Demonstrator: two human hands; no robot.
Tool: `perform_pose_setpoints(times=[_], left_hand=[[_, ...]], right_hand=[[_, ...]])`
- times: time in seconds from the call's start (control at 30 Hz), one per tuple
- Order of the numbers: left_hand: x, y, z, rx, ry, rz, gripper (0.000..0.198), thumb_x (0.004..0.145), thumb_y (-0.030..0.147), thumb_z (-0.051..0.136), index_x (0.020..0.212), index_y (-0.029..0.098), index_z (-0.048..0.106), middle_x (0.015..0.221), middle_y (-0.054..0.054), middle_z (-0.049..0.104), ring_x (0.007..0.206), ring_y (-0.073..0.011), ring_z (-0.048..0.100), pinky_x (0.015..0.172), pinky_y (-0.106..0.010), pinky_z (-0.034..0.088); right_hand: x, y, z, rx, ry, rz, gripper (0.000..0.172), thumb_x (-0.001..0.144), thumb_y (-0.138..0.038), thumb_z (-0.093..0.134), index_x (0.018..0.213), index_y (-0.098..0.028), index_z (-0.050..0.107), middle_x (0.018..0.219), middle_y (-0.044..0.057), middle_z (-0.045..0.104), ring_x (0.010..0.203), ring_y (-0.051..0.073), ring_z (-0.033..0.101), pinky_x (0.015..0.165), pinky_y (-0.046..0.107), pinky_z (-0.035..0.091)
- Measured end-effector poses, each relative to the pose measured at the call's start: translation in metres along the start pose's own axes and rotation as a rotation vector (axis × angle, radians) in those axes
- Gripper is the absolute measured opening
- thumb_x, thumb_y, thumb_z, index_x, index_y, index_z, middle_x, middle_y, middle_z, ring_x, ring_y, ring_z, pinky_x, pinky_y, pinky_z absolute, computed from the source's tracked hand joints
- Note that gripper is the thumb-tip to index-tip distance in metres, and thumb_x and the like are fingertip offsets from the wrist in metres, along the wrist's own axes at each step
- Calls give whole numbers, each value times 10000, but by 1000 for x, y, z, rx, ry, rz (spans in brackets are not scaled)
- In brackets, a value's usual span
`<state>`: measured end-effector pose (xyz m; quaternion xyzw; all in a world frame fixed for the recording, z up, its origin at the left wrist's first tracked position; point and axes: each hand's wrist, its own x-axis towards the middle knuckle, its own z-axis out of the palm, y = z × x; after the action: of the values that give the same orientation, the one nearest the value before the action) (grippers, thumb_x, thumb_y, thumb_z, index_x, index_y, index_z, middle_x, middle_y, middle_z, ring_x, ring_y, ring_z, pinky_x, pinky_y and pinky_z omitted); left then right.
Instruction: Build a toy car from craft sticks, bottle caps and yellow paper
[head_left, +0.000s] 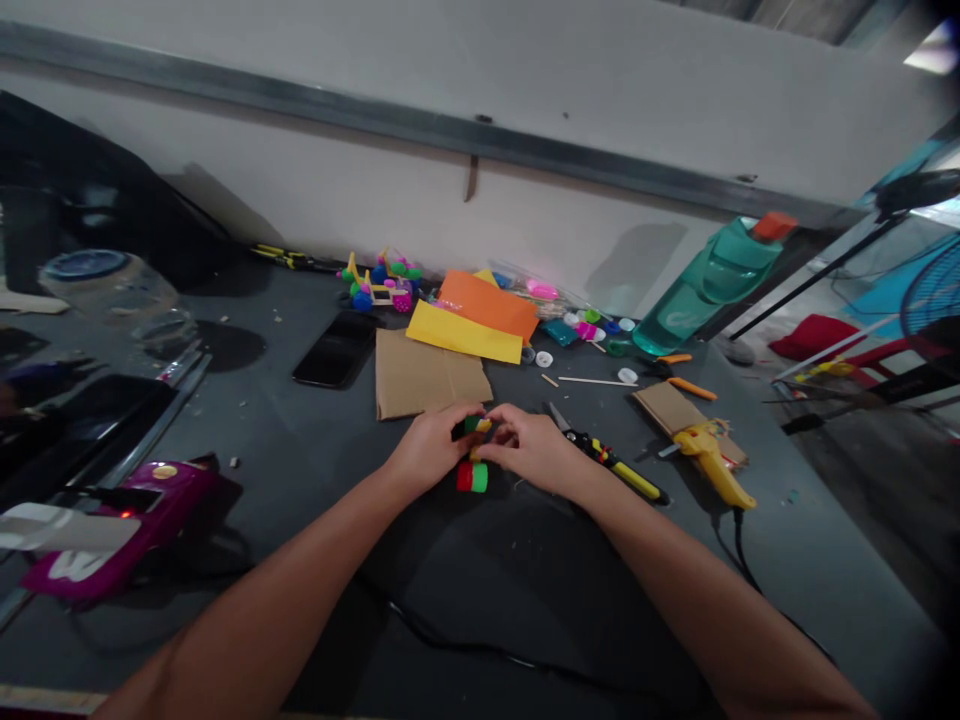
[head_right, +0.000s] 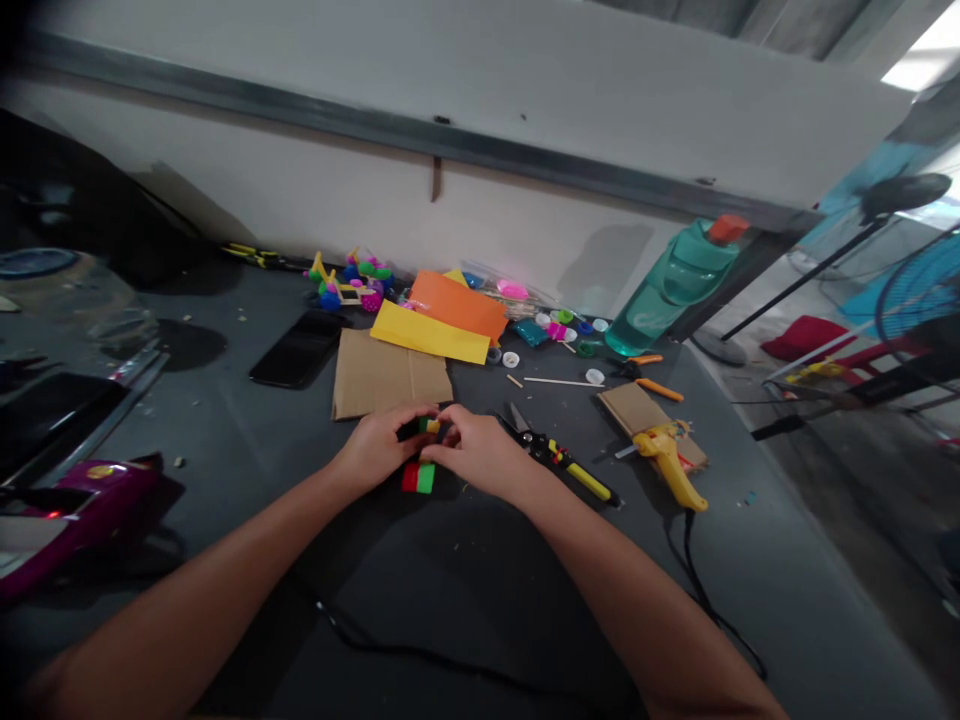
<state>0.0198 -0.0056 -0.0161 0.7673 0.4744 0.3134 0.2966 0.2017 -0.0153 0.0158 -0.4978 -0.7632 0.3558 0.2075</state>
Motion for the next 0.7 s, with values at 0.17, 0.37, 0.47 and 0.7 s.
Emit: perform_pose_setpoints(times=[0.17,0.37,0.47,0.7], left_hand=[[0,0,6,-67,4,8,437,795,226,597,1227,237,530,1203,-46,639,1092,-209,600,937,-364,469],[0,4,7,-10,9,41,385,833,243,573,1215,210,541,1195,-45,644,1064,-183,612,933,-323,473],[-1,7,6,48,28,40,368,841,257,566,1207,225,555,1187,-39,647,1062,-193,612,934,-335,474],[2,6,7,32,84,44,383,837,211,546,1219,237,542,1277,-41,591,1172,-202,543,1018,-389,417]], right_hand=[[4,3,-2,-128,227,-181,108,820,-265,604,911,-221,643,795,-2,649,702,124,591,665,254,452],[4,6,0,-151,266,-244,66,824,-228,599,839,-213,660,771,0,625,690,122,567,635,234,425],[5,6,0,-159,267,-235,75,826,-228,584,836,-213,657,772,3,621,682,126,561,629,238,423],[11,12,-5,-166,329,-222,92,833,-257,575,848,-218,658,782,11,636,729,147,579,666,261,443]])
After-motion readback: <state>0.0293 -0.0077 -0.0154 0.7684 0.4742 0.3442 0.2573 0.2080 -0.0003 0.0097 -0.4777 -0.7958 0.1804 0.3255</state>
